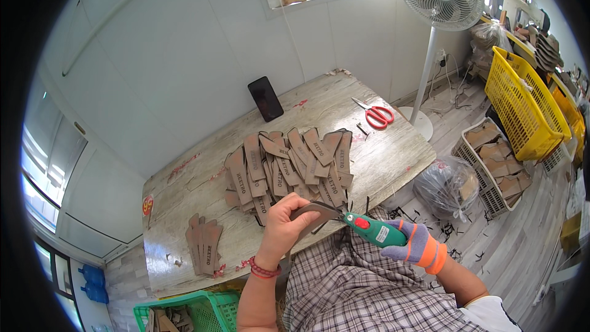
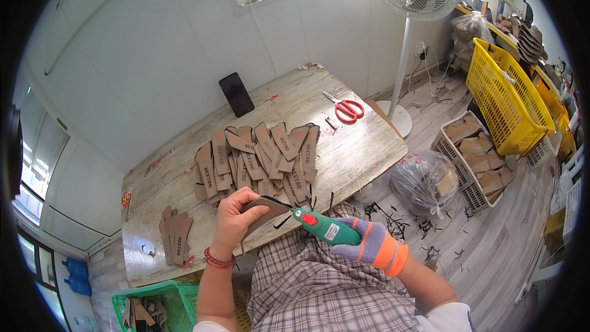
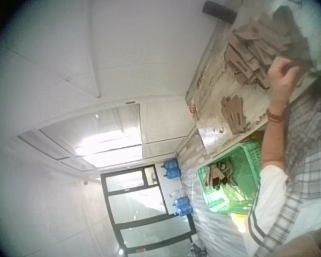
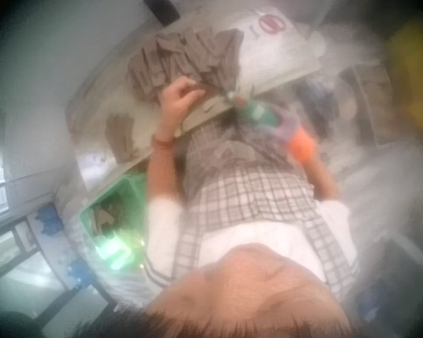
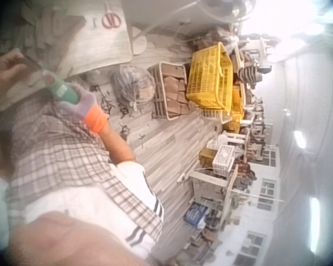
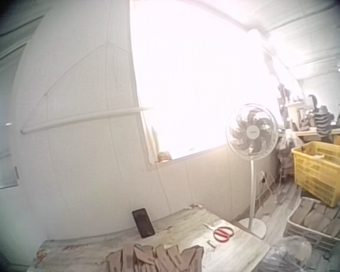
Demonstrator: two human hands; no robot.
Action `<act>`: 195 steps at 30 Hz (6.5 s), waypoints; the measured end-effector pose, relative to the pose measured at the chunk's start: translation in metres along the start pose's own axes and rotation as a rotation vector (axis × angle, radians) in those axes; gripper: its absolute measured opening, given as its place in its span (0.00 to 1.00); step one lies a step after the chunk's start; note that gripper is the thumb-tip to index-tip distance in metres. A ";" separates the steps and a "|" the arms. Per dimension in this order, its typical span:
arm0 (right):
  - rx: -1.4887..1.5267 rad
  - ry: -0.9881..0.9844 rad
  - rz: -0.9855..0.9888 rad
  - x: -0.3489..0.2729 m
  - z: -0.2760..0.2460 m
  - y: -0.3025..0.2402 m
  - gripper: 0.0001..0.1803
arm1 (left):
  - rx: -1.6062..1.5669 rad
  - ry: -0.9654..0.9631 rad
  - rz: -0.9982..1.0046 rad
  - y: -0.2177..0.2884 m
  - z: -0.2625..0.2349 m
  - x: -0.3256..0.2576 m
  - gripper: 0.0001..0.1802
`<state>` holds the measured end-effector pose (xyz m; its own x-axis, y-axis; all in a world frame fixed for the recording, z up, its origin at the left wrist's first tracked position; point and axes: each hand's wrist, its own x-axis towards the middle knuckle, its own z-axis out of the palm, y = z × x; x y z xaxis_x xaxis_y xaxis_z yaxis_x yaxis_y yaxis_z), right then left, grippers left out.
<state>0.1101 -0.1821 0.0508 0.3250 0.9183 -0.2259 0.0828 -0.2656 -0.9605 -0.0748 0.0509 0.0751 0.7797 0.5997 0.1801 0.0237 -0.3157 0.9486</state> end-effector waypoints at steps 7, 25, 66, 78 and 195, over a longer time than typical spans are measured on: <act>-0.033 -0.018 -0.048 0.000 -0.001 0.001 0.35 | 0.114 -0.135 -0.020 0.012 -0.005 0.004 0.08; 0.157 0.048 0.069 0.007 0.013 -0.004 0.31 | -0.029 0.167 -0.139 -0.041 -0.005 0.024 0.05; 0.015 0.107 -0.017 0.021 0.037 0.032 0.34 | -0.635 0.384 -0.245 -0.067 0.075 -0.034 0.05; 0.153 0.125 0.101 0.015 0.028 0.028 0.32 | -0.939 1.219 -0.219 -0.132 -0.104 -0.060 0.09; -0.110 0.079 0.078 0.000 -0.005 0.010 0.30 | 0.127 -0.084 0.022 -0.016 0.016 0.011 0.05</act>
<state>0.1154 -0.1864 0.0418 0.4072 0.8688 -0.2818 0.1557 -0.3700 -0.9159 -0.0563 0.0511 0.0581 0.8306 0.5292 0.1733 0.0804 -0.4219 0.9031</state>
